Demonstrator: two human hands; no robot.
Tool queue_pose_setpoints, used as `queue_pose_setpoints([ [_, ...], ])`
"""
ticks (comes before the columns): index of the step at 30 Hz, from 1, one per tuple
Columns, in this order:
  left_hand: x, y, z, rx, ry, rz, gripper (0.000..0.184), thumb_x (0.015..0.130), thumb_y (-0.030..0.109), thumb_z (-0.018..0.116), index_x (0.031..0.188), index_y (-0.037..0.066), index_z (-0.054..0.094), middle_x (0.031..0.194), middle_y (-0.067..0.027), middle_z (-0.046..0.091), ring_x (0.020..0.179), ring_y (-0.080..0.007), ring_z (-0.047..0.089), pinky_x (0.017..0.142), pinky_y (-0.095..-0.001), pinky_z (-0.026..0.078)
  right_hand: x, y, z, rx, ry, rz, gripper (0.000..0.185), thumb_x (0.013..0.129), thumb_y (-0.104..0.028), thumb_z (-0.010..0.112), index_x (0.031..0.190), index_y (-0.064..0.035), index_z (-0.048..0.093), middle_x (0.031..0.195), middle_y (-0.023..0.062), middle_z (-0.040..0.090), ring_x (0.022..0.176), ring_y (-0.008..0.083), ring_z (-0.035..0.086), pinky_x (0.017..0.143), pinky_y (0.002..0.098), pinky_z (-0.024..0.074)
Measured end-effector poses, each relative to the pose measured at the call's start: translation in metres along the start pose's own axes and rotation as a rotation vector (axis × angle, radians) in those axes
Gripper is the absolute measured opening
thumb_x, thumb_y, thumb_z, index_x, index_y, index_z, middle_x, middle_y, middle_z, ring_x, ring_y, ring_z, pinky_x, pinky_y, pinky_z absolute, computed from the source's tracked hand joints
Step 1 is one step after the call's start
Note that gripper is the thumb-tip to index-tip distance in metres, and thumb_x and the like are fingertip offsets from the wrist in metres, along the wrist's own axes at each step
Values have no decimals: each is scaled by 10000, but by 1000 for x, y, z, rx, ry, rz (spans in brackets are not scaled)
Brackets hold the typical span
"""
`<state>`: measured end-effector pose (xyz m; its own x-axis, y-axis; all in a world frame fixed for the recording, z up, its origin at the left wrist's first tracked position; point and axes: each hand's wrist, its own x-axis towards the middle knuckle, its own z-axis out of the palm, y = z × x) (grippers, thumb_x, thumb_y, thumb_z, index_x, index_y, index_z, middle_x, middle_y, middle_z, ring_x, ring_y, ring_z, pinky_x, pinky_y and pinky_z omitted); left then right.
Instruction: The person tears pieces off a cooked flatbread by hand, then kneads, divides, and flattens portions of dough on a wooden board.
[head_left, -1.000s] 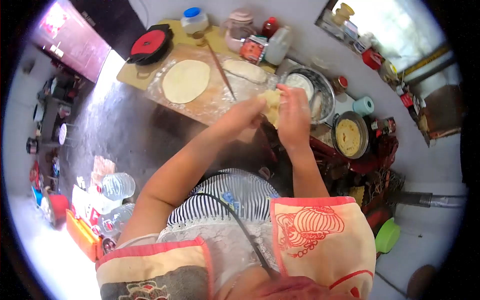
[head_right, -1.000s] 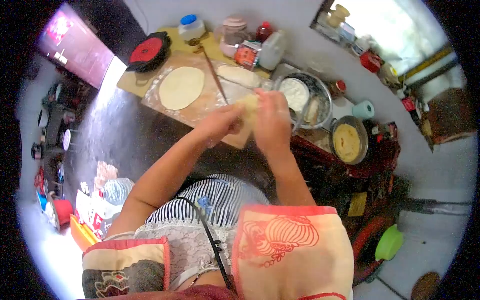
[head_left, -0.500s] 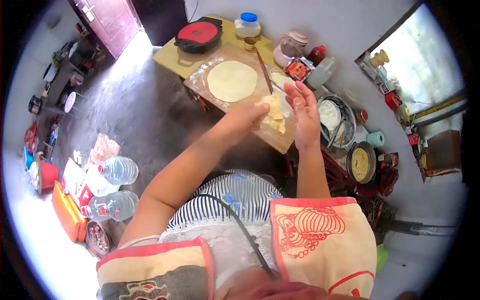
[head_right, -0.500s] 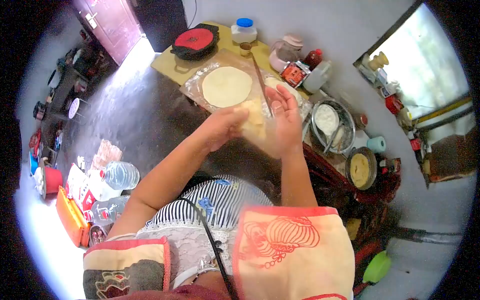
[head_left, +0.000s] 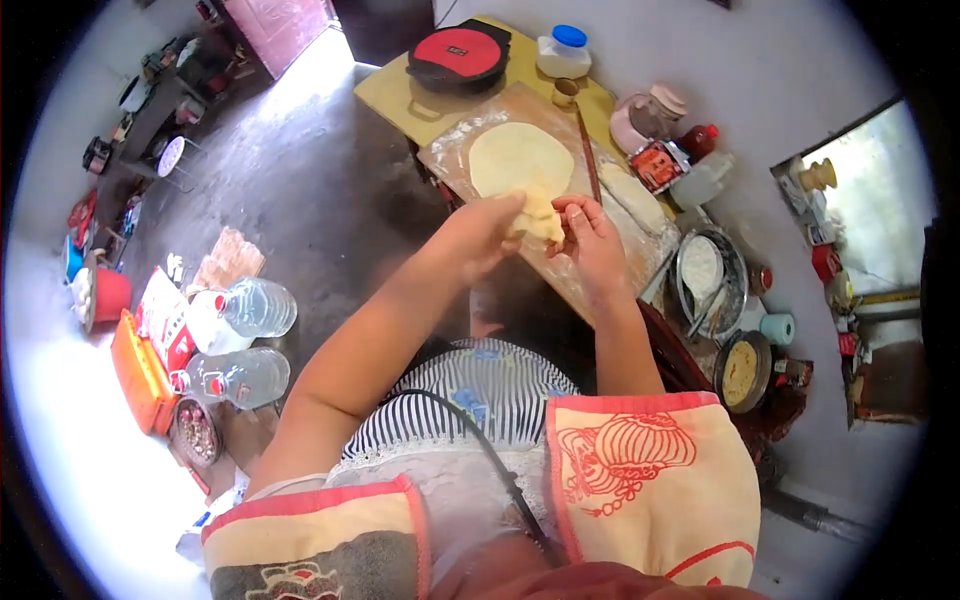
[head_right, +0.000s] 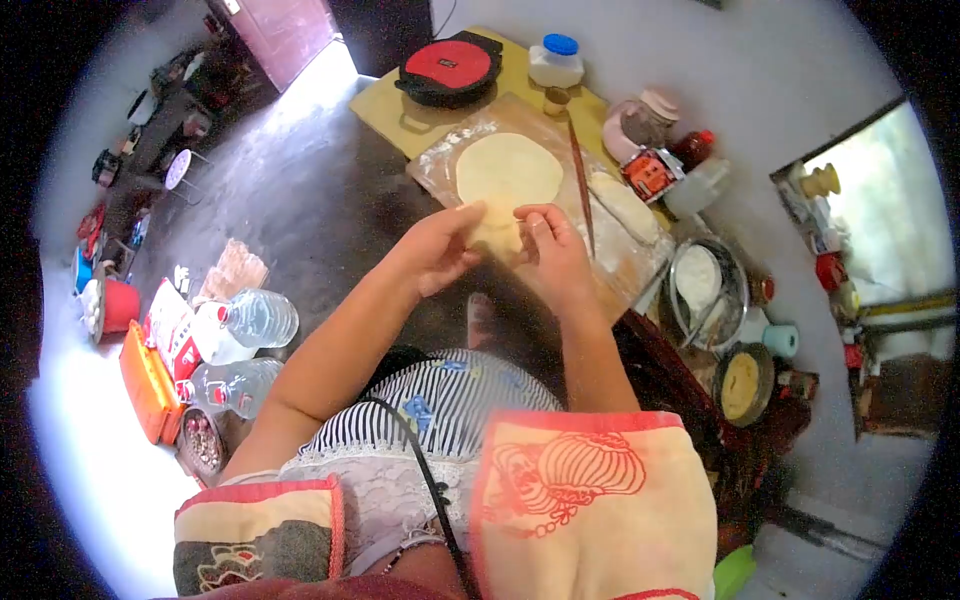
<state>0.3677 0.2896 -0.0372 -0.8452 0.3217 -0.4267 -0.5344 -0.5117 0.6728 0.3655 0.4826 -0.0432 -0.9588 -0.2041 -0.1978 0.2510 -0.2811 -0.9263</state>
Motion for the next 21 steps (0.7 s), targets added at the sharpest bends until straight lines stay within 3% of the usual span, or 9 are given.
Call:
queue_pose_setpoints([
  [2, 17, 6, -15, -291, 54, 7, 346, 1014, 266, 570, 1272, 36, 570, 1170, -79, 645, 1033, -188, 620, 863, -314, 522, 25, 8, 5, -153, -12, -36, 160, 980, -120, 596, 1100, -18, 622, 891, 8, 626, 772, 73, 574, 655, 254, 491],
  [3, 25, 11, -22, -370, 50, 38, 360, 1028, 247, 546, 1297, 8, 536, 1266, -129, 603, 1180, -256, 577, 1046, -386, 473, 38, 11, 8, -257, -24, -51, 160, 978, -127, 600, 1091, -17, 627, 896, 8, 628, 773, 79, 582, 662, 259, 499],
  [4, 34, 15, -29, -415, 24, 45, 364, 1030, 243, 540, 1302, 2, 531, 1277, -136, 597, 1195, -263, 570, 1065, -392, 458, 50, 15, 12, -361, -33, -64, 162, 977, -135, 604, 1082, -15, 631, 900, 9, 631, 774, 85, 591, 668, 263, 506],
  [8, 65, 45, -34, -473, -43, 91, 384, 1037, 236, 526, 1324, -19, 513, 1320, -158, 577, 1246, -286, 544, 1133, -416, 397, 102, 27, 36, -592, -58, -315, 258, 888, -156, 670, 1086, 7, 647, 977, 176, 693, 877, 295, 692, 789, 375, 536],
  [9, 72, 52, -31, -461, -47, 100, 391, 1037, 236, 525, 1329, -23, 509, 1330, -162, 572, 1256, -291, 539, 1147, -422, 382, 113, 24, 39, -659, -59, -252, 274, 908, -78, 668, 1171, -9, 635, 1045, 90, 717, 902, 143, 685, 778, 285, 537],
  [12, 94, 69, -29, -462, 7, 117, 399, 1037, 233, 526, 1340, -26, 504, 1349, -160, 566, 1270, -294, 529, 1154, -424, 365, 141, 14, 48, -814, -67, -415, 262, 896, -68, 668, 1150, -8, 644, 1028, 84, 720, 899, 134, 683, 770, 286, 537],
  [15, 108, 86, -33, -455, 84, 167, 384, 1040, 228, 522, 1325, -29, 516, 1329, -148, 583, 1254, -286, 542, 1136, -414, 385, 171, 6, 45, -844, -99, -356, 230, 897, -33, 643, 1124, 0, 648, 992, 55, 709, 867, 118, 665, 744, 267, 531],
  [19, 125, 106, -53, -233, 151, 216, 350, 1030, 218, 521, 1314, 12, 520, 1285, -110, 584, 1186, -232, 583, 1057, -395, 472, 210, -1, 35, -363, 113, -234, 126, 910, -70, 670, 1025, -20, 685, 906, 58, 668, 762, 122, 634, 697, 247, 504],
  [21, 126, 117, -56, -139, 214, 219, 326, 1019, 229, 536, 1280, 33, 551, 1219, -83, 605, 1123, -195, 610, 1010, -383, 510, 218, -13, 44, -382, 101, -367, 120, 916, -91, 682, 1021, -33, 690, 899, 41, 662, 753, 100, 627, 687, 231, 496],
])
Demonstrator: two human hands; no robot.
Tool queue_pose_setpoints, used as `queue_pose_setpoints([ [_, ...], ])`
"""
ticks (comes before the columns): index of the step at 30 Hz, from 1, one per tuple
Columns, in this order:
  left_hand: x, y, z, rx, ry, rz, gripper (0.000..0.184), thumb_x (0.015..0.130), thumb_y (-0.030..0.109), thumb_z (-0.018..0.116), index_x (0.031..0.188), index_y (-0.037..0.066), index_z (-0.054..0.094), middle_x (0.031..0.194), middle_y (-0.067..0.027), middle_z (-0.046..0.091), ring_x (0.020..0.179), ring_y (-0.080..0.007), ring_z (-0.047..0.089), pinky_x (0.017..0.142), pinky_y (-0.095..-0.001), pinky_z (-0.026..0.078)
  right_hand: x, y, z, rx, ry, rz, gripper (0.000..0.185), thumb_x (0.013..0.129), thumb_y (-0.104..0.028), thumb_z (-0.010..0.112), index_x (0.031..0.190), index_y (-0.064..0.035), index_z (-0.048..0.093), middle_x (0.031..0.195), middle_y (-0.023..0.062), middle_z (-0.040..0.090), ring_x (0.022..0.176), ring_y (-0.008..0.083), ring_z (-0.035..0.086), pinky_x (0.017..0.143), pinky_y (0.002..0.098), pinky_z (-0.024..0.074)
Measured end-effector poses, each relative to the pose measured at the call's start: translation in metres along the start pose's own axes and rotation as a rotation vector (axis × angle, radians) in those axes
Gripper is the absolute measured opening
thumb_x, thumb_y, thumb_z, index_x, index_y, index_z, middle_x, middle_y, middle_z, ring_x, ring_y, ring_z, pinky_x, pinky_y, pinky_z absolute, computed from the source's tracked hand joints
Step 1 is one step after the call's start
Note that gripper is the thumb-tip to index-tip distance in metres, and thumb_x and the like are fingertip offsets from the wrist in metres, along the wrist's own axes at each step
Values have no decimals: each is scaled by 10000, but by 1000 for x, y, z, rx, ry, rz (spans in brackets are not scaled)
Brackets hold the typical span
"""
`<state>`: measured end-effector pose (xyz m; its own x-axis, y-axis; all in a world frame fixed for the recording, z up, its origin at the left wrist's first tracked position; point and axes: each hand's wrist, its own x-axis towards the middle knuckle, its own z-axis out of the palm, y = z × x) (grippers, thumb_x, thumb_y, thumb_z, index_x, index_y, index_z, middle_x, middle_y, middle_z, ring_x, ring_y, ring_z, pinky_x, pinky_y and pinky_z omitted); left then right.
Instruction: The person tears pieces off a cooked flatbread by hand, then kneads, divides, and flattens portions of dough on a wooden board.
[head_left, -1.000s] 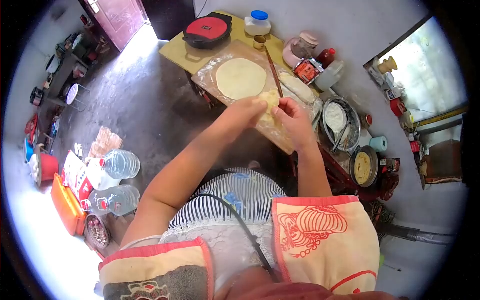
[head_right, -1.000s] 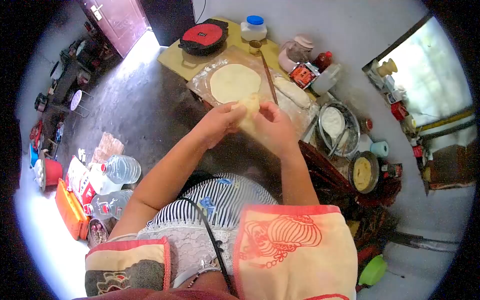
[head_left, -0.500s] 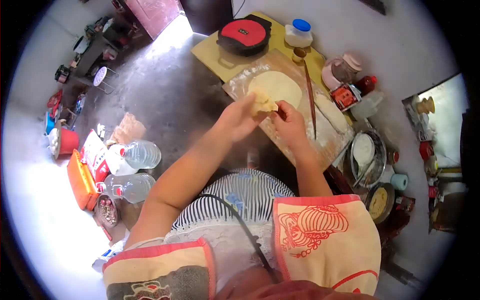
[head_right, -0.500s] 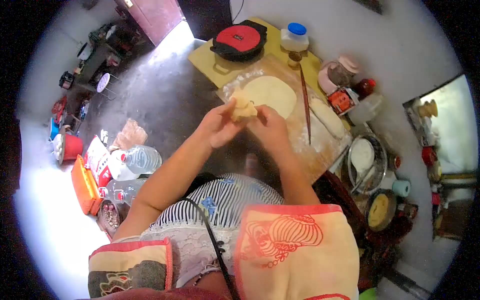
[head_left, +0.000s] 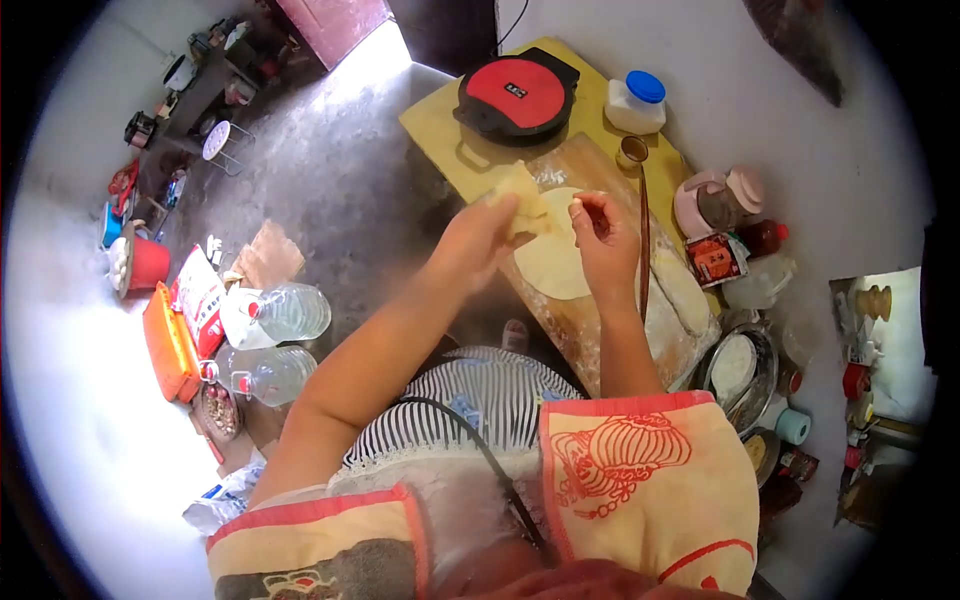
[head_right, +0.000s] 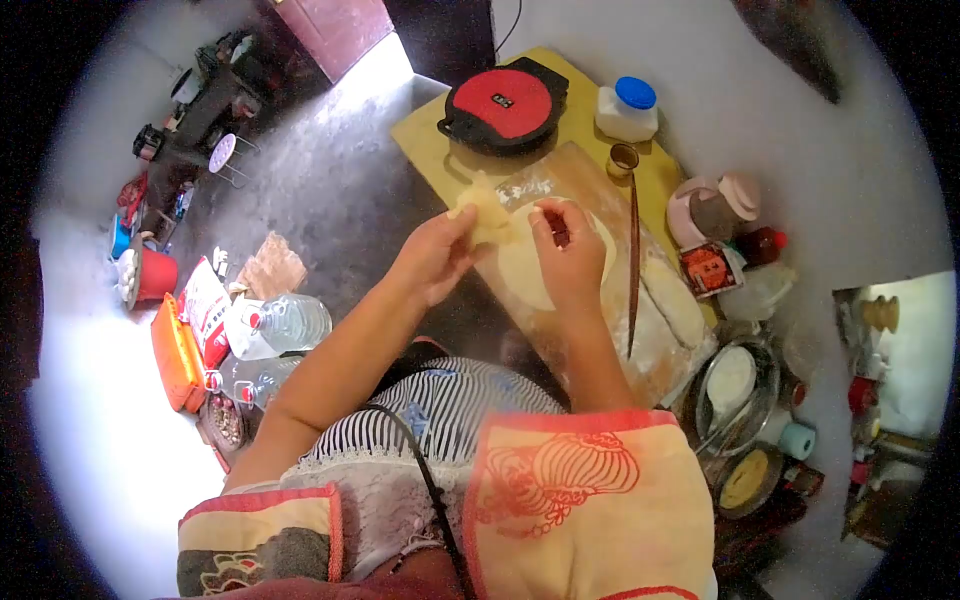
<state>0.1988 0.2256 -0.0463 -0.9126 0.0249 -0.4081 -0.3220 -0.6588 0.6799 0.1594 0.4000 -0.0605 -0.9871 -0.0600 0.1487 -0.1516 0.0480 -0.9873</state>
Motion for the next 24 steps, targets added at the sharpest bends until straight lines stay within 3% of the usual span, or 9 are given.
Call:
queue_pose_setpoints([
  [1, 5, 6, -1, 72, -12, -5, 322, 1018, 233, 534, 1272, 36, 558, 1190, -72, 607, 1095, -180, 611, 989, -381, 520, 5, -8, 3, -7, 12, -69, 117, 919, -101, 687, 1019, -40, 693, 896, 32, 659, 748, 90, 623, 682, 223, 492],
  [5, 28, 24, -10, 270, -109, -47, 314, 1015, 260, 531, 1234, 43, 590, 1100, -31, 603, 1002, -125, 601, 922, -361, 547, 22, -28, 27, -392, -60, -343, 117, 864, -97, 717, 971, -57, 694, 910, 102, 654, 781, 240, 660, 703, 340, 524],
  [6, 31, 31, -11, 296, -144, -61, 315, 1013, 269, 531, 1222, 44, 599, 1085, -21, 599, 984, -112, 595, 909, -354, 551, 26, -37, 34, -576, -79, -428, 125, 844, -116, 724, 948, -56, 690, 923, 132, 644, 823, 316, 652, 721, 396, 520],
  [12, 48, 89, -24, 521, -253, -74, 333, 1012, 292, 546, 1192, 27, 638, 1020, -7, 621, 966, -103, 596, 852, -310, 559, 37, -36, 79, -615, -22, -306, 139, 861, -120, 715, 984, -58, 698, 918, 128, 632, 831, 310, 643, 711, 379, 515],
  [15, 61, 116, -38, 539, -321, -82, 340, 1008, 282, 560, 1208, 21, 644, 1011, -14, 634, 963, -106, 616, 832, -302, 559, 42, -42, 102, -506, 48, -215, 132, 871, -100, 712, 995, -53, 706, 915, 99, 629, 818, 243, 648, 711, 334, 511],
  [18, 68, 141, -49, 522, -455, -71, 359, 997, 295, 598, 1244, 37, 634, 1132, -35, 661, 994, -119, 637, 827, -309, 564, 47, -50, 132, -272, 296, -83, 131, 875, -84, 714, 1000, -45, 712, 927, 63, 626, 778, 167, 630, 708, 298, 503],
  [21, 77, 152, -58, 589, -505, -95, 360, 995, 288, 599, 1246, 33, 632, 1127, -39, 662, 945, -121, 644, 801, -295, 573, 49, -34, 139, 115, 185, 74, 143, 862, -79, 730, 999, -41, 714, 941, 42, 626, 764, 128, 606, 713, 290, 503],
  [24, 93, 150, -71, 692, -580, -134, 336, 1006, 282, 586, 1199, 11, 637, 1088, -35, 662, 918, -126, 648, 770, -284, 585, 38, -37, 156, -216, 234, -80, 141, 866, -91, 720, 997, -41, 711, 924, 61, 635, 761, 146, 605, 710, 289, 501],
])
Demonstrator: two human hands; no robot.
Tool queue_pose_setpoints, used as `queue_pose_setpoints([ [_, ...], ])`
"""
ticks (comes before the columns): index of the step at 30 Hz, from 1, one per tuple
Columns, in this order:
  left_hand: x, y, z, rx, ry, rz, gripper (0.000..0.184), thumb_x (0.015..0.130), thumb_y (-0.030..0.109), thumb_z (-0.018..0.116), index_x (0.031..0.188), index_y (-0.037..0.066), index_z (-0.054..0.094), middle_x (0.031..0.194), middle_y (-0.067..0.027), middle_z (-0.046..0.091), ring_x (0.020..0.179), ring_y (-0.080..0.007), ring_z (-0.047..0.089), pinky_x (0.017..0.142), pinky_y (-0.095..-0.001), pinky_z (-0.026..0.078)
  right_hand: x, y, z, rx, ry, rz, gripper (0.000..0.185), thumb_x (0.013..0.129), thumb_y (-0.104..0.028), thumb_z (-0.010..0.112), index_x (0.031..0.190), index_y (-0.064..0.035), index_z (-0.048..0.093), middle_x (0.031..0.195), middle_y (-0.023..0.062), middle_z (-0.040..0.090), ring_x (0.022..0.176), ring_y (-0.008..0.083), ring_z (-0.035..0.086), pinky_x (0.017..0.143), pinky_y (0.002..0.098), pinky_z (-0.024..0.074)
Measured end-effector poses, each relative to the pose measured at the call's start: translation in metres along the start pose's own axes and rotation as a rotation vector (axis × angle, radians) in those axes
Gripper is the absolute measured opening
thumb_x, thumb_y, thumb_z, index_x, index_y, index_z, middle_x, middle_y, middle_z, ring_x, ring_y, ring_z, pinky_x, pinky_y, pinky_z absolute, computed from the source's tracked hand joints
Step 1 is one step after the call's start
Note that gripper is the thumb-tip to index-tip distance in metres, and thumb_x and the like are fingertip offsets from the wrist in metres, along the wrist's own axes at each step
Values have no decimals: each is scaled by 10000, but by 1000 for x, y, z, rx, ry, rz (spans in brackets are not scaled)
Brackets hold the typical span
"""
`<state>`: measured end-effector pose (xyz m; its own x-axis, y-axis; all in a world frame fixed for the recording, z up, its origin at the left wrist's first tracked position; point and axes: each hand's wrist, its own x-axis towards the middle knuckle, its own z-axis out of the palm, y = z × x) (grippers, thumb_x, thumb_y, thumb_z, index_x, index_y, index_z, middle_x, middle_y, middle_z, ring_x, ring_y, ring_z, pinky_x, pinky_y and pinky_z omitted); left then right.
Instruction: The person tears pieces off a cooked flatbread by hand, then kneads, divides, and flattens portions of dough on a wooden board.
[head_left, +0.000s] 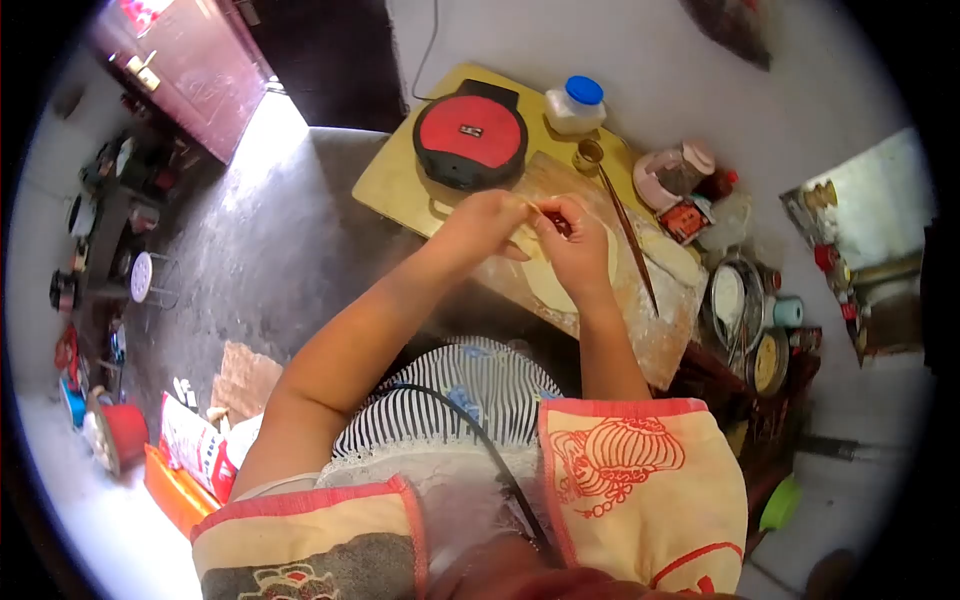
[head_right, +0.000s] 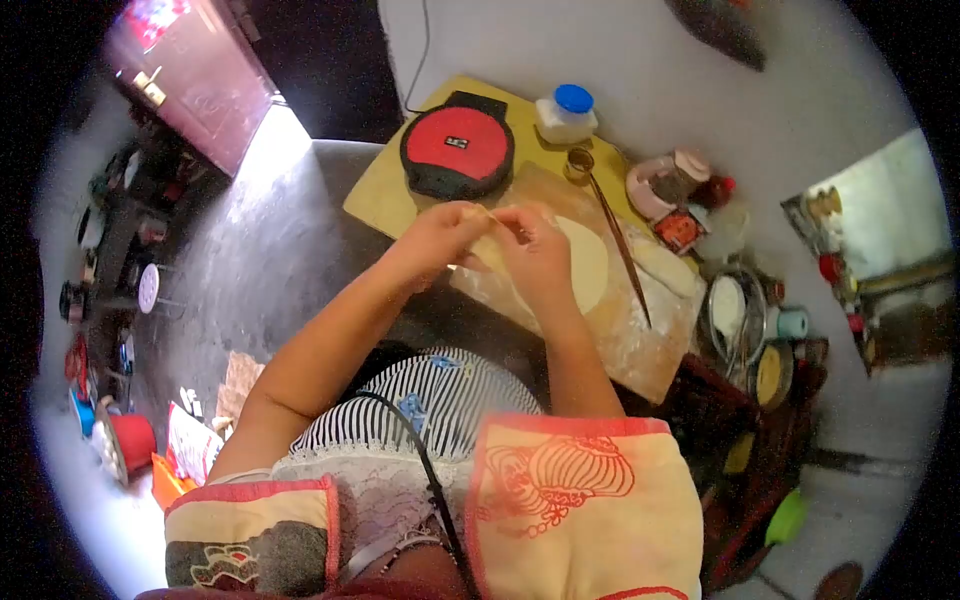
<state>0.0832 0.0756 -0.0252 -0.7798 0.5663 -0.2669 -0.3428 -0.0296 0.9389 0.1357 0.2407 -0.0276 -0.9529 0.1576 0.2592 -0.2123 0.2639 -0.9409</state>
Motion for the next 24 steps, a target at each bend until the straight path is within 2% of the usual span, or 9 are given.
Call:
queue_pose_setpoints([
  [3, 2, 3, -8, 3, -75, -62, 290, 1020, 257, 563, 1120, -3, 645, 1053, -35, 655, 890, -137, 655, 768, -293, 603, -11, -14, 1, -253, -61, -10, 144, 915, -60, 668, 1042, 4, 696, 945, 40, 621, 830, 114, 601, 743, 250, 490],
  [7, 4, 19, -4, -127, -48, -269, 230, 1025, 205, 546, 1068, -3, 635, 1039, -51, 645, 871, -153, 657, 822, -328, 614, -21, -2, -4, -389, -28, -136, 169, 936, -97, 641, 1049, 10, 705, 925, 104, 628, 820, 203, 622, 726, 287, 489],
  [9, 7, 28, 4, -213, 28, -373, 219, 1018, 197, 560, 1080, -3, 624, 1040, -61, 642, 857, -158, 657, 851, -339, 614, -21, -3, -9, -427, -8, -165, 180, 926, -165, 648, 1000, -9, 700, 934, 142, 639, 832, 301, 632, 740, 359, 504],
  [10, 8, 25, 5, -172, -48, -326, 225, 1015, 204, 568, 1086, -3, 620, 1032, -61, 637, 857, -155, 652, 859, -341, 611, -21, -3, -12, -442, -1, -178, 193, 921, -198, 651, 975, -19, 697, 939, 161, 645, 838, 350, 638, 746, 395, 511],
  [13, 18, 7, 3, -71, -204, -180, 270, 1006, 226, 591, 1129, -15, 601, 1020, -62, 625, 859, -147, 640, 871, -341, 604, -19, -5, -24, -448, -68, -111, 186, 932, -172, 644, 1015, -12, 688, 940, 132, 668, 831, 275, 656, 754, 354, 517],
  [15, 21, 3, 10, -38, -223, -95, 339, 1002, 245, 604, 1192, -34, 576, 1033, -66, 621, 866, -145, 633, 863, -334, 597, -15, 5, -28, -187, -19, 56, 187, 938, -157, 650, 1049, -10, 679, 950, 91, 684, 829, 205, 649, 755, 325, 514],
  [19, 14, 19, 33, 141, -147, 19, 504, 978, 276, 646, 1321, -54, 480, 1053, -74, 614, 889, -149, 629, 806, -311, 583, -8, 23, -49, 136, -114, 264, 198, 943, -131, 667, 1102, -13, 668, 971, 9, 684, 836, 84, 602, 754, 258, 496],
  [21, 17, 22, 35, 277, -147, 56, 591, 958, 287, 678, 1370, -57, 429, 1063, -76, 613, 885, -152, 630, 772, -297, 577, -3, 22, -59, 194, -151, 282, 199, 935, -138, 685, 1092, -18, 669, 942, -17, 663, 814, 73, 586, 738, 247, 485],
  [24, 20, 32, 51, 235, 14, -45, 484, 928, 269, 719, 1251, -35, 525, 990, -56, 605, 844, -138, 625, 736, -288, 581, 1, 21, -77, 306, -151, 318, 179, 926, -138, 697, 1061, -26, 662, 892, -50, 625, 781, 59, 560, 712, 236, 470],
])
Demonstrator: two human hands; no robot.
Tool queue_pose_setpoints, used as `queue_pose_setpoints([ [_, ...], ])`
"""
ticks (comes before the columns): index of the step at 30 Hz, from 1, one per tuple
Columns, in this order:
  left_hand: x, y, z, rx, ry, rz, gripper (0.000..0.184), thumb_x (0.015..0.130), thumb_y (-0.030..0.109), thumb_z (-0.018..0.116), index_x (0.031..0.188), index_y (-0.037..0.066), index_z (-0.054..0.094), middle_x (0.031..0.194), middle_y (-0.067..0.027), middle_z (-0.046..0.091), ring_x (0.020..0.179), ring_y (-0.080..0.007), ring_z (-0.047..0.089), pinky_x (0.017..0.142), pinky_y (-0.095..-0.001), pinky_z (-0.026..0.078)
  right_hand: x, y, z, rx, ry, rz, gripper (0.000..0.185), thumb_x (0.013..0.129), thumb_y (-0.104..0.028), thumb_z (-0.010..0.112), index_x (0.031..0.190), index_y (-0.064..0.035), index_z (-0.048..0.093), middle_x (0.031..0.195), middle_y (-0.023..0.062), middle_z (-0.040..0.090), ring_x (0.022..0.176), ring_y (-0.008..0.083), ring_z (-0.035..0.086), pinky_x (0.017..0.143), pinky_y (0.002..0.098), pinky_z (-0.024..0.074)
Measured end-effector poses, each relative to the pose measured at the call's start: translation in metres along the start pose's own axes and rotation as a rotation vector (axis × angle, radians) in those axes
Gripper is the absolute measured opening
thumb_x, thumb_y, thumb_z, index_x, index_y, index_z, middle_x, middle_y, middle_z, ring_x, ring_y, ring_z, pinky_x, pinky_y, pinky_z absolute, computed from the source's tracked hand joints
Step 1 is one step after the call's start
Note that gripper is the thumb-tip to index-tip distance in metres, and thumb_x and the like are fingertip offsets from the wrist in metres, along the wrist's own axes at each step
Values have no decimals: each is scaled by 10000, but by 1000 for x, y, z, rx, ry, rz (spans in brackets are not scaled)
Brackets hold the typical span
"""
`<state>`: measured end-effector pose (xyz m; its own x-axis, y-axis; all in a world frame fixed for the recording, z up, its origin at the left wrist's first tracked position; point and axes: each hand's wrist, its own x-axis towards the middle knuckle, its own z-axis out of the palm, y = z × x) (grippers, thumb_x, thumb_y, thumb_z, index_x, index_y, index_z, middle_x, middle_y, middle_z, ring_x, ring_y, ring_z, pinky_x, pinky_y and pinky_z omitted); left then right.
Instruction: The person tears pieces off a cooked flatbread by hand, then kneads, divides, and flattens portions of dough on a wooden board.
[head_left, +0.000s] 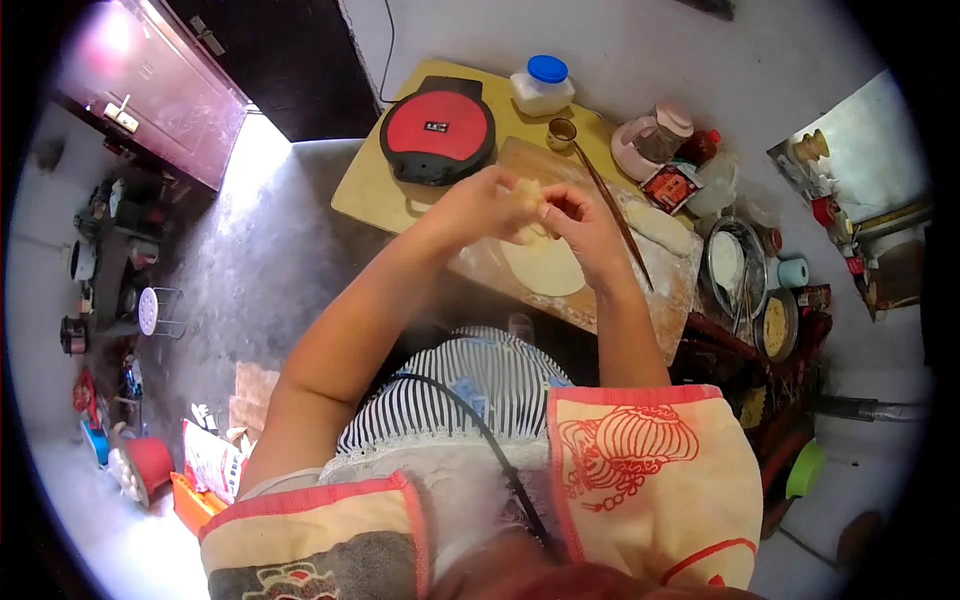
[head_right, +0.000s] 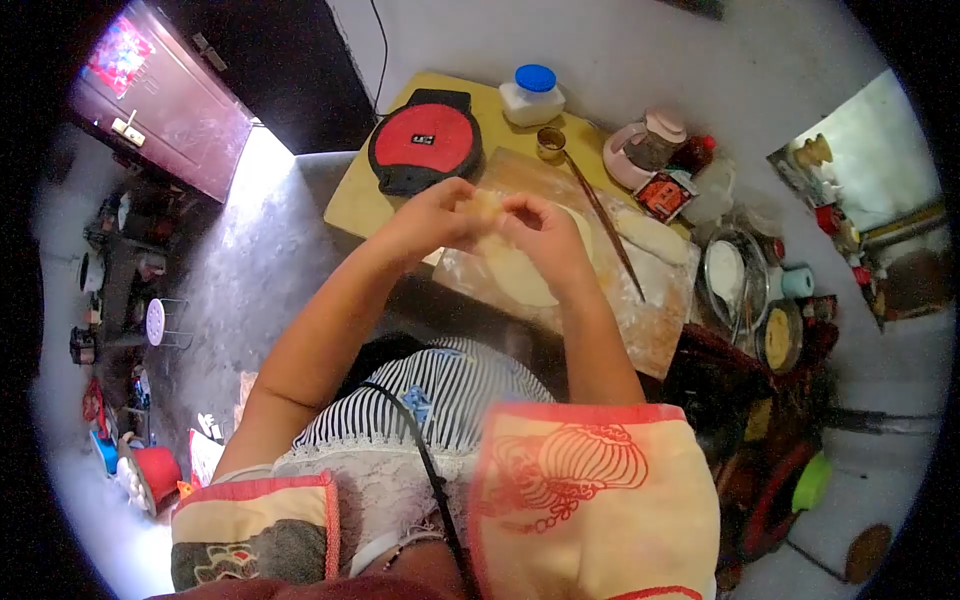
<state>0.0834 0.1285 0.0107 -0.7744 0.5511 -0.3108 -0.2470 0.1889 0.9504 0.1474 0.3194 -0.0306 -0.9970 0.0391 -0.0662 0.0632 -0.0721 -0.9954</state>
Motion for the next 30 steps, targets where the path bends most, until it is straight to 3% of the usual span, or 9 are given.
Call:
queue_pose_setpoints([
  [4, 16, -4, 6, -85, -60, -32, 283, 923, 206, 722, 1045, -12, 589, 912, -37, 593, 792, -121, 617, 741, -304, 605, 7, 1, -8, -27, 22, -23, 164, 907, -131, 706, 1009, -24, 633, 825, -53, 587, 745, 58, 541, 681, 246, 464],
  [6, 20, -12, 13, -151, -27, -19, 218, 926, 187, 715, 961, 8, 597, 881, -25, 584, 773, -114, 614, 757, -317, 618, 11, 7, -10, -219, 66, -91, 180, 899, -136, 704, 1005, -17, 618, 814, -14, 603, 742, 88, 562, 682, 264, 474],
  [10, 34, -24, 18, -146, 7, -40, 218, 931, 181, 705, 1016, 3, 611, 908, -30, 598, 779, -122, 627, 775, -329, 625, 11, -2, -12, -521, 93, -126, 220, 888, -151, 699, 1017, -2, 603, 838, 75, 634, 746, 161, 604, 695, 302, 493],
  [13, 36, -24, 22, -152, 32, -39, 227, 941, 193, 694, 1048, 6, 623, 938, -36, 618, 787, -125, 636, 771, -317, 617, 14, 0, -16, -563, 93, -182, 216, 904, -156, 674, 1043, -3, 611, 888, 111, 653, 754, 202, 623, 709, 326, 504],
  [19, 39, -18, 15, -206, 69, -70, 229, 962, 217, 667, 1085, 26, 636, 1023, -46, 655, 831, -124, 662, 759, -264, 590, 19, 0, -41, -106, -131, -93, 331, 925, -126, 630, 1243, -36, 626, 919, 74, 651, 803, 154, 623, 748, 300, 519],
  [20, 39, -15, 14, -244, 68, -65, 230, 962, 215, 666, 1097, 31, 635, 1032, -47, 658, 838, -126, 667, 758, -258, 588, 16, 1, -40, -72, -121, -173, 399, 917, -91, 625, 1311, -34, 597, 931, 46, 643, 821, 127, 619, 759, 270, 514],
  [23, 43, -19, 15, -276, 68, -67, 218, 964, 191, 657, 1112, 38, 612, 1044, -58, 667, 850, -145, 683, 766, -264, 590, 10, 1, -34, -307, -56, -375, 381, 897, -65, 645, 1271, -10, 601, 923, 34, 638, 818, 121, 616, 751, 256, 508],
  [28, 41, -17, 26, -298, 34, 39, 155, 973, 112, 612, 1081, 27, 539, 1041, -102, 667, 878, -194, 707, 797, -310, 606, 17, 0, -25, -123, 53, -163, 278, 875, -67, 702, 1139, -8, 636, 879, -4, 621, 774, 84, 583, 705, 228, 487],
  [30, 39, -14, 28, -203, 48, 86, 196, 975, 108, 586, 1109, -27, 537, 1015, -140, 666, 852, -203, 719, 735, -295, 610, 17, -3, -26, -67, 66, -86, 239, 874, -71, 713, 1095, -14, 643, 842, -19, 607, 732, 67, 558, 669, 217, 465],
])
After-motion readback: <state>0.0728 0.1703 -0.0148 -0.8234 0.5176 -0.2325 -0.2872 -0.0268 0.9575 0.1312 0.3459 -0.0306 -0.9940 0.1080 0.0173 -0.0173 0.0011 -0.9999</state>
